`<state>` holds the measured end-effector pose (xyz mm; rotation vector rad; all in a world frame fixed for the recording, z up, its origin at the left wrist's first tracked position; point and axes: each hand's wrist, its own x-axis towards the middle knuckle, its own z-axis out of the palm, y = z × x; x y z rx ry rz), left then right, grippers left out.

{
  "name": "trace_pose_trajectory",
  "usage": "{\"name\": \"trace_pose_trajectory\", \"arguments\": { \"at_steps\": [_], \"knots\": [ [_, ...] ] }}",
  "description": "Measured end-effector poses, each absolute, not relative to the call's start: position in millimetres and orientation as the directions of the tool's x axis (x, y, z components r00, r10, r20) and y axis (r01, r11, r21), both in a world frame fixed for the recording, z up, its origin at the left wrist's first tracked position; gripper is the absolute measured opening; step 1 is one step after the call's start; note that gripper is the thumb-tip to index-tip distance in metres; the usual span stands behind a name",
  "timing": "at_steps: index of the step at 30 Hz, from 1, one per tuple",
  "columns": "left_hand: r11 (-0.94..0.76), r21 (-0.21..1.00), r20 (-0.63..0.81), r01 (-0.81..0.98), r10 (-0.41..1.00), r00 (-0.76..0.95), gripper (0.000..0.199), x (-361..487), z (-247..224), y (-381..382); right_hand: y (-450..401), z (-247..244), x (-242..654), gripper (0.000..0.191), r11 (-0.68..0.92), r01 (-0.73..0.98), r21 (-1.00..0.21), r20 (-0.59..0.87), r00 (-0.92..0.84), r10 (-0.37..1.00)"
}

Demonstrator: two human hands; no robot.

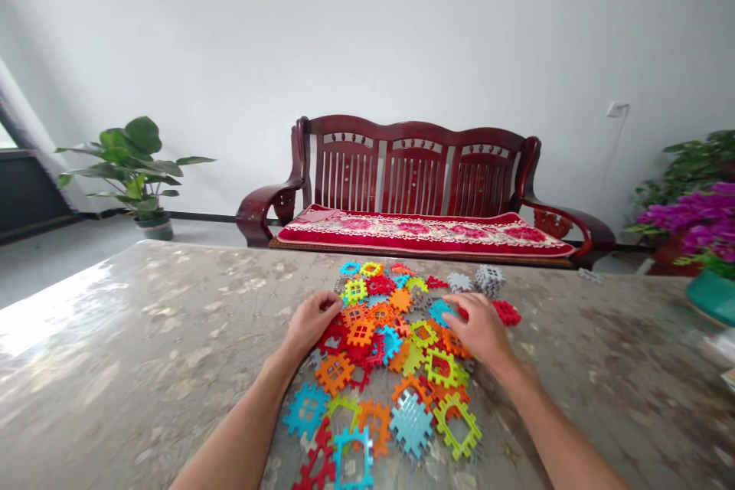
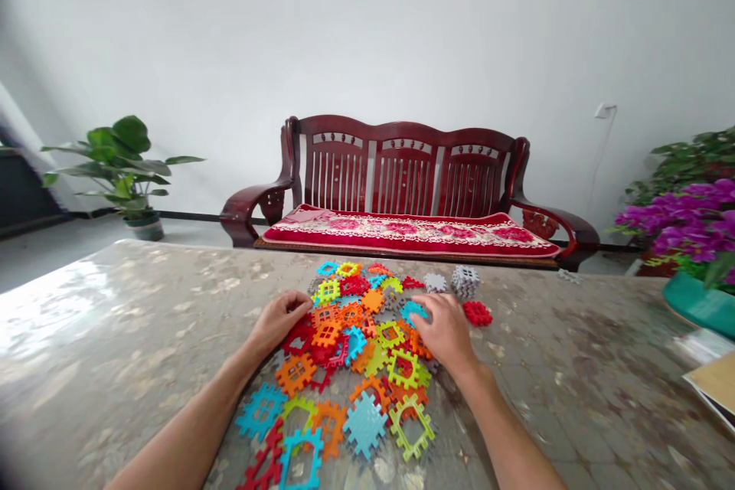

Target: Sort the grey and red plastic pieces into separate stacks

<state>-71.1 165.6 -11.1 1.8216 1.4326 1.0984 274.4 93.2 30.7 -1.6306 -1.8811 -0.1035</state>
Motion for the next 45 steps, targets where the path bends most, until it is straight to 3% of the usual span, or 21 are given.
{"name": "trace_pose_trajectory", "arguments": {
  "at_steps": [3,7,15,18,20,23,26,29,34,38,41,45],
  "knots": [
    [-0.269,0.820,0.259,0.505,0.962,0.091,0.025,-72.2,-13.1,166.7,78.2,43.6,228.7,0.026,0.447,0.814,-0.371,0.480,-0.244,0.843],
    [-0.274,0.815,0.268,0.511,0.959,0.087,0.026,-73.0,-14.8,168.1,59.4,49.8,183.3,0.028,0.607,0.725,-0.325,0.450,-0.446,0.774],
    [-0.261,0.803,0.261,0.535,0.962,0.078,0.027,-71.3,-13.9,167.4,57.1,29.9,164.7,0.023,0.645,0.744,-0.177,0.418,-0.536,0.733],
    [-0.258,0.801,0.258,0.540,0.963,0.077,0.026,-71.6,-14.5,167.7,56.3,30.0,164.1,0.019,0.653,0.735,-0.184,0.447,-0.530,0.721],
    [-0.259,0.801,0.258,0.540,0.963,0.079,0.026,-71.8,-15.0,168.3,55.7,34.6,164.4,0.016,0.639,0.726,-0.254,0.472,-0.484,0.737],
    [-0.261,0.801,0.261,0.540,0.962,0.078,0.026,-72.1,-15.4,169.0,57.8,44.3,169.3,0.013,0.543,0.706,-0.455,0.461,-0.335,0.822],
    [-0.257,0.799,0.255,0.543,0.964,0.081,0.026,-72.4,-15.3,169.2,65.4,51.3,183.2,0.020,0.371,0.628,-0.684,0.340,-0.175,0.924],
    [-0.262,0.796,0.257,0.546,0.962,0.087,0.026,-72.8,-15.3,169.5,75.1,53.5,204.6,0.029,0.256,0.586,-0.769,0.225,-0.127,0.966],
    [-0.259,0.787,0.256,0.561,0.963,0.085,0.028,-73.6,-15.5,170.4,83.7,56.7,237.6,0.036,0.264,0.669,-0.695,0.139,-0.235,0.962],
    [-0.240,0.792,0.239,0.561,0.968,0.078,0.027,-72.8,-12.5,169.2,87.3,59.4,251.1,0.035,0.339,0.739,-0.582,0.190,-0.282,0.941],
    [-0.240,0.796,0.236,0.556,0.968,0.080,0.027,-71.8,-9.3,167.0,91.1,57.0,256.3,0.039,0.347,0.766,-0.542,0.260,-0.239,0.935],
    [-0.241,0.797,0.240,0.553,0.968,0.076,0.027,-71.7,-7.9,165.9,91.4,53.6,258.4,0.038,0.261,0.823,-0.504,0.231,-0.162,0.959]
  ]
}}
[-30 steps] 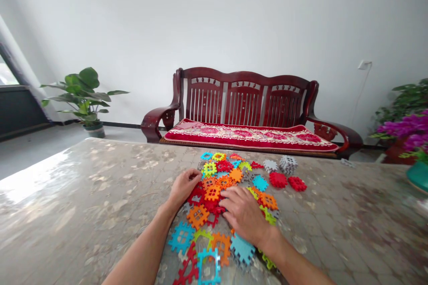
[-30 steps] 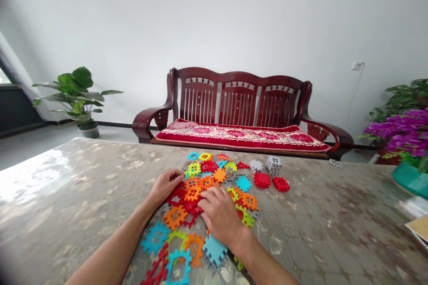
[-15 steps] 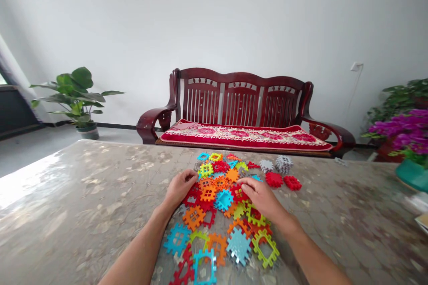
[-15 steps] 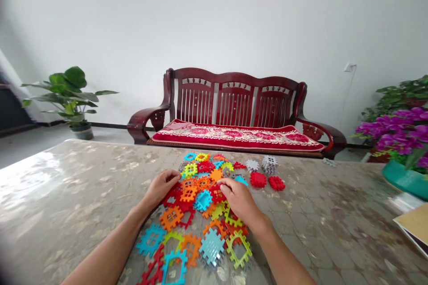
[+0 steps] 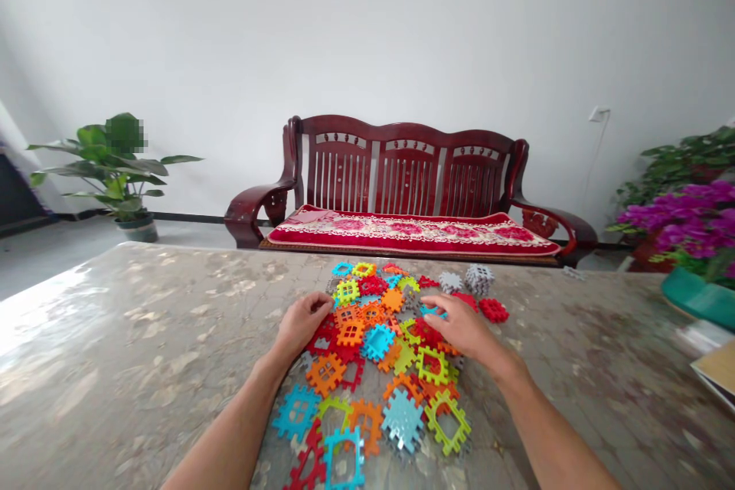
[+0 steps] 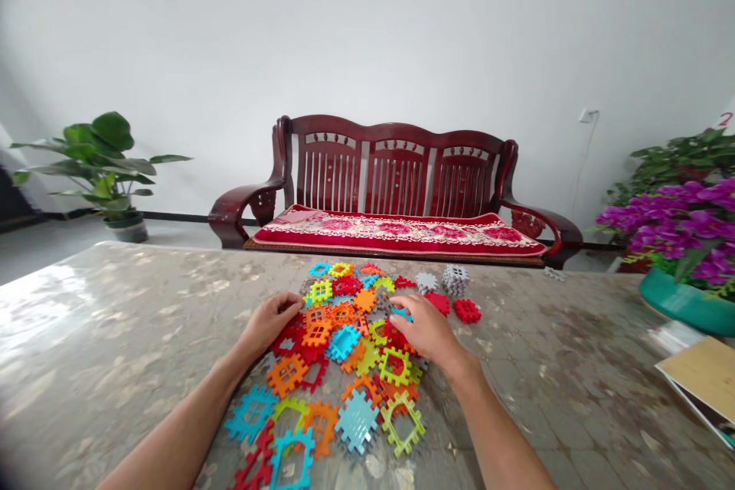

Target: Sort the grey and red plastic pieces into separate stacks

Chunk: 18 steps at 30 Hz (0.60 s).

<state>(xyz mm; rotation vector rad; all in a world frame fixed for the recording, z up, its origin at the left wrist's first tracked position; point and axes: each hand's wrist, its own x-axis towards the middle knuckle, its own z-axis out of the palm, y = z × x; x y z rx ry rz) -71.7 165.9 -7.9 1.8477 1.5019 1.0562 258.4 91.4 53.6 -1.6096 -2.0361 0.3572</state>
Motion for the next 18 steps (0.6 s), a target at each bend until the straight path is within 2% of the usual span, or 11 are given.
{"name": "trace_pose_trajectory", "arguments": {
  "at_steps": [6,9,13,18],
  "knots": [
    [-0.254,0.778,0.251,0.575,0.964,0.086,0.026,-72.7,-10.3,167.5,79.4,54.5,249.2,0.042,0.133,0.951,-0.279,0.143,-0.096,0.985],
    [-0.257,0.773,0.253,0.580,0.963,0.090,0.026,-72.6,-10.4,166.9,76.4,53.7,242.8,0.038,0.111,0.973,-0.203,0.101,-0.092,0.991],
    [-0.250,0.772,0.242,0.585,0.966,0.093,0.027,-72.5,-10.3,166.2,76.1,51.5,236.2,0.027,0.087,0.979,-0.182,0.093,-0.070,0.993],
    [-0.250,0.781,0.239,0.572,0.966,0.097,0.026,-73.1,-11.4,167.4,79.1,43.9,235.1,0.028,0.107,0.967,-0.232,0.161,-0.070,0.984]
  ]
}}
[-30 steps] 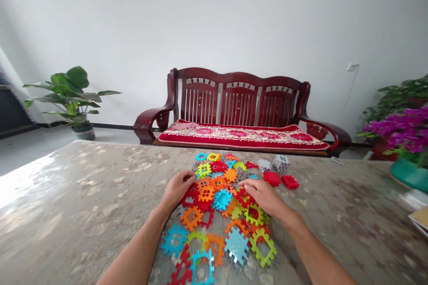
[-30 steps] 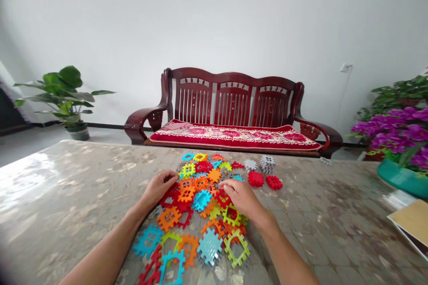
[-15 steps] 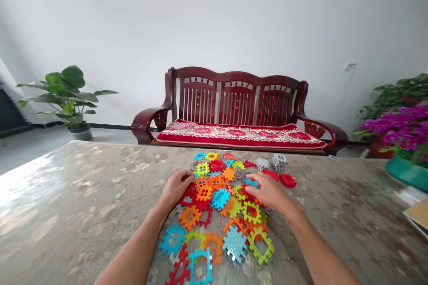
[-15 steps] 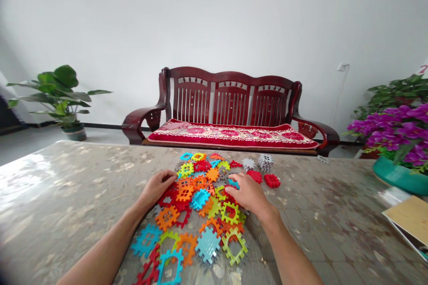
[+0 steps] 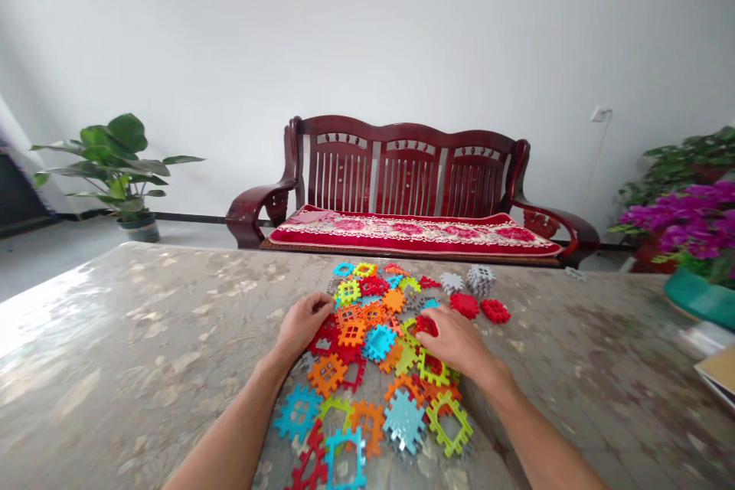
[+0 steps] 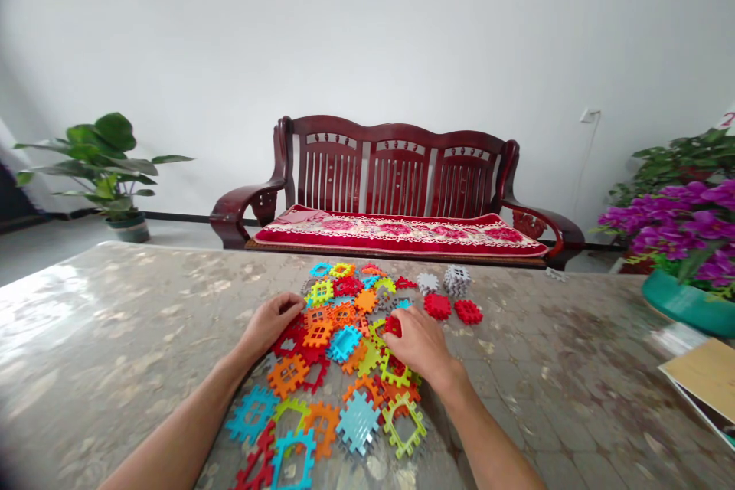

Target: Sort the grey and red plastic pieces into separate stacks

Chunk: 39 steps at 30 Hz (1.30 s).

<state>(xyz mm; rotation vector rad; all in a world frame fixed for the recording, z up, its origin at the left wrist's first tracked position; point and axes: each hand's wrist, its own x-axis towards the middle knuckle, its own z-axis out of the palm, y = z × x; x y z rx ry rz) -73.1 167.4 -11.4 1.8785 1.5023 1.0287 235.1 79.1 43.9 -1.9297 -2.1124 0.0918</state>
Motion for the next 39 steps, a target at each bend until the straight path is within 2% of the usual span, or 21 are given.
{"name": "trace_pose_trajectory", "arguments": {
  "at_steps": [5,8,11,15,20,25,29,39],
  "knots": [
    [-0.242,0.784,0.234,0.571,0.968,0.088,0.026,-72.2,-9.4,166.4,87.2,35.0,243.0,0.057,0.221,0.905,-0.364,0.256,-0.131,0.958],
    [-0.233,0.791,0.230,0.566,0.970,0.079,0.026,-71.5,-7.6,165.4,92.8,32.8,249.4,0.064,0.304,0.854,-0.422,0.343,-0.160,0.926],
    [-0.242,0.789,0.237,0.565,0.968,0.083,0.027,-71.5,-6.8,165.3,98.3,33.2,259.1,0.065,0.306,0.837,-0.454,0.387,-0.124,0.914],
    [-0.244,0.786,0.237,0.567,0.967,0.088,0.026,-72.1,-6.4,165.8,106.0,34.6,288.9,0.061,0.182,0.876,-0.447,0.392,0.009,0.920],
    [-0.242,0.772,0.233,0.588,0.968,0.092,0.026,-73.2,-7.4,166.7,110.6,26.0,350.7,0.060,-0.114,0.876,-0.470,0.312,0.285,0.906],
    [-0.240,0.770,0.223,0.592,0.969,0.103,0.029,-73.9,-10.7,168.3,106.2,9.6,393.4,0.057,-0.301,0.861,-0.410,0.289,0.436,0.852],
    [-0.241,0.776,0.226,0.583,0.969,0.101,0.027,-74.1,-12.5,169.4,104.3,4.3,400.2,0.056,-0.339,0.858,-0.386,0.309,0.467,0.829],
    [-0.247,0.774,0.228,0.583,0.968,0.107,0.026,-74.9,-13.8,169.7,105.9,-6.3,398.4,0.064,-0.292,0.871,-0.395,0.304,0.423,0.854]
  ]
}}
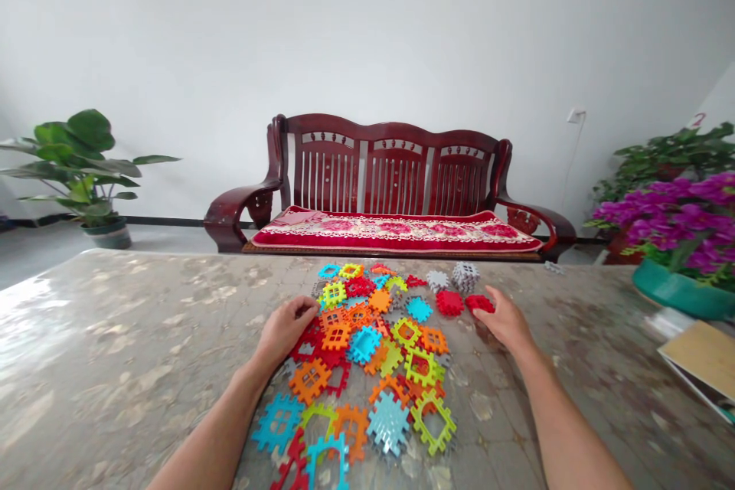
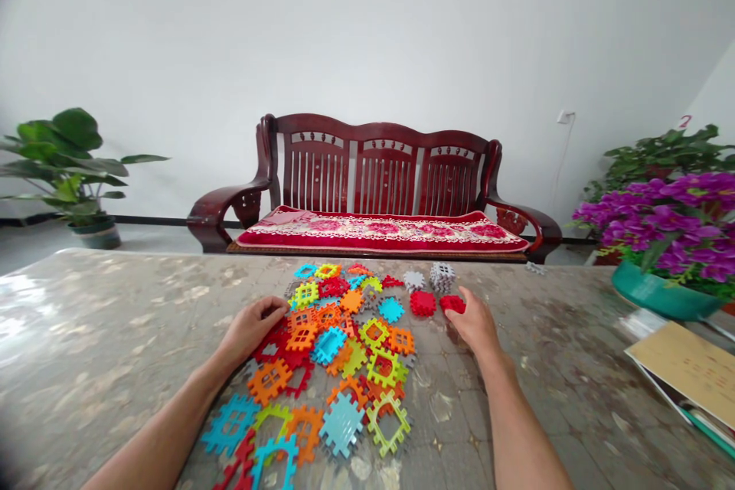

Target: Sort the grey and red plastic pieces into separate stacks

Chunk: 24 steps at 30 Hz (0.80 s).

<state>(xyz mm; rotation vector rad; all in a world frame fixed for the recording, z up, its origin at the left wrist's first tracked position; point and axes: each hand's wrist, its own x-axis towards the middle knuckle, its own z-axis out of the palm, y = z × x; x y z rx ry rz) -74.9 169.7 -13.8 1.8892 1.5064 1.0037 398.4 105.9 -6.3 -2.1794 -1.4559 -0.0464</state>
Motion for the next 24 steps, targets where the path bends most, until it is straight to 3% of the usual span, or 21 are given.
{"name": "trace_pose_trajectory", "arguments": {
  "at_steps": [4,10,24],
  "knots": [
    [-0.247,0.771,0.230,0.587,0.968,0.104,0.027,-74.7,-12.7,168.8,99.8,-3.7,390.5,0.072,-0.366,0.866,-0.341,0.273,0.464,0.843],
    [-0.243,0.757,0.221,0.607,0.969,0.113,0.029,-74.4,-11.0,168.6,96.0,8.2,371.9,0.064,-0.446,0.856,-0.262,0.245,0.506,0.827],
    [-0.237,0.737,0.206,0.634,0.971,0.123,0.029,-74.7,-11.5,168.9,104.6,-4.4,374.4,0.057,-0.383,0.901,-0.202,0.351,0.432,0.831]
  ]
}}
